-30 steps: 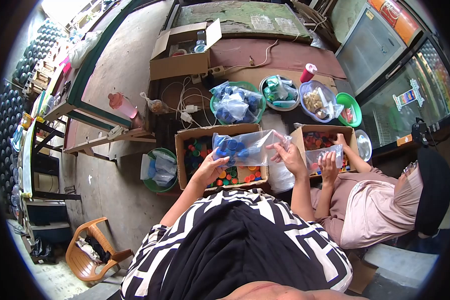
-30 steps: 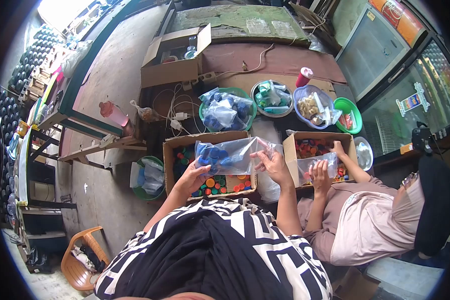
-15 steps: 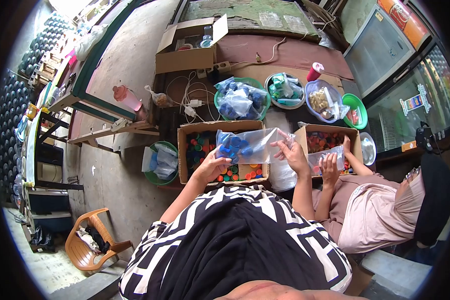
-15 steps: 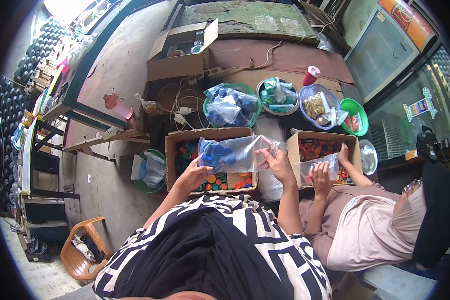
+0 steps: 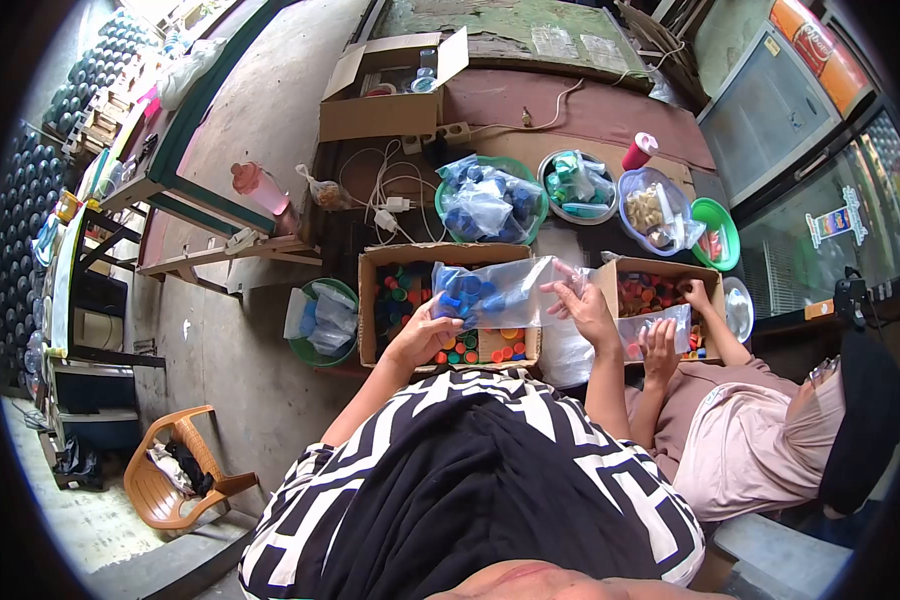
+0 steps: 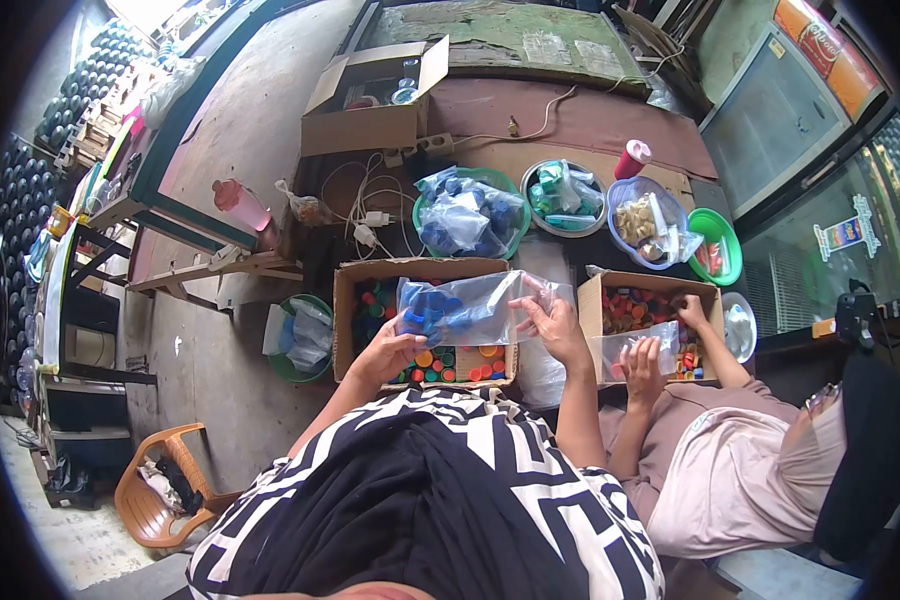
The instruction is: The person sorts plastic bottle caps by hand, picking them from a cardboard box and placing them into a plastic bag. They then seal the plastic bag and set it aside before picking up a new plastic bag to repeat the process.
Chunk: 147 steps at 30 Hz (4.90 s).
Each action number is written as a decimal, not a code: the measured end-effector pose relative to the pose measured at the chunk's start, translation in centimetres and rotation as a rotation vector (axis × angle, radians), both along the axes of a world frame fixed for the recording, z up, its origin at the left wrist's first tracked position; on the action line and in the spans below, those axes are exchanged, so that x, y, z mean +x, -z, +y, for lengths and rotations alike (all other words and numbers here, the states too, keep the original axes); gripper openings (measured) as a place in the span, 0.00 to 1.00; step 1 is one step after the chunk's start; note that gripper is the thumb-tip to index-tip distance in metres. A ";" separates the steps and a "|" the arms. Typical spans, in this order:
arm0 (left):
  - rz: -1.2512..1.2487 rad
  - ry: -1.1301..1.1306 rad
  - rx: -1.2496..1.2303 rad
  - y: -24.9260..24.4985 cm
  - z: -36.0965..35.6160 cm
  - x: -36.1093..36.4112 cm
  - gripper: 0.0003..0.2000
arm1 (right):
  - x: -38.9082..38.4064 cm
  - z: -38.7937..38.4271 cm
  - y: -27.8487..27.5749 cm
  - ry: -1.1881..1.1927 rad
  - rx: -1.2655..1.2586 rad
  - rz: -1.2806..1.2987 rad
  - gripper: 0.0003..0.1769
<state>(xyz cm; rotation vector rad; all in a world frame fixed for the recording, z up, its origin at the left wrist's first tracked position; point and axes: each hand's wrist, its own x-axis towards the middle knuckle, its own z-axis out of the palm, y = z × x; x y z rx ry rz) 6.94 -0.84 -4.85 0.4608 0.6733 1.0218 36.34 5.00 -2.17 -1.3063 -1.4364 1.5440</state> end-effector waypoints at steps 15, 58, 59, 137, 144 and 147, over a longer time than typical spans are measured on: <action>-0.067 0.046 0.009 1.3 0.6 -0.4 0.26 | 0.1 0.3 0.2 0.009 -0.029 -0.017 0.27; -0.087 -0.007 0.015 1.2 0.9 -0.1 0.21 | 0.1 0.4 0.8 0.015 -0.024 -0.024 0.18; -0.086 -0.006 0.015 1.1 0.9 0.0 0.21 | 0.1 0.4 0.8 0.013 -0.030 -0.043 0.18; -0.054 -0.115 -0.081 6.1 -0.1 -0.4 0.22 | -0.5 0.7 1.4 -0.053 -0.115 0.043 0.21; -0.024 -0.110 -0.087 6.2 -0.6 -0.3 0.22 | -0.5 0.7 1.7 -0.065 -0.111 0.039 0.21; -0.011 -0.118 -0.103 6.0 -0.5 -0.3 0.22 | -0.7 0.7 1.4 -0.059 -0.125 0.052 0.21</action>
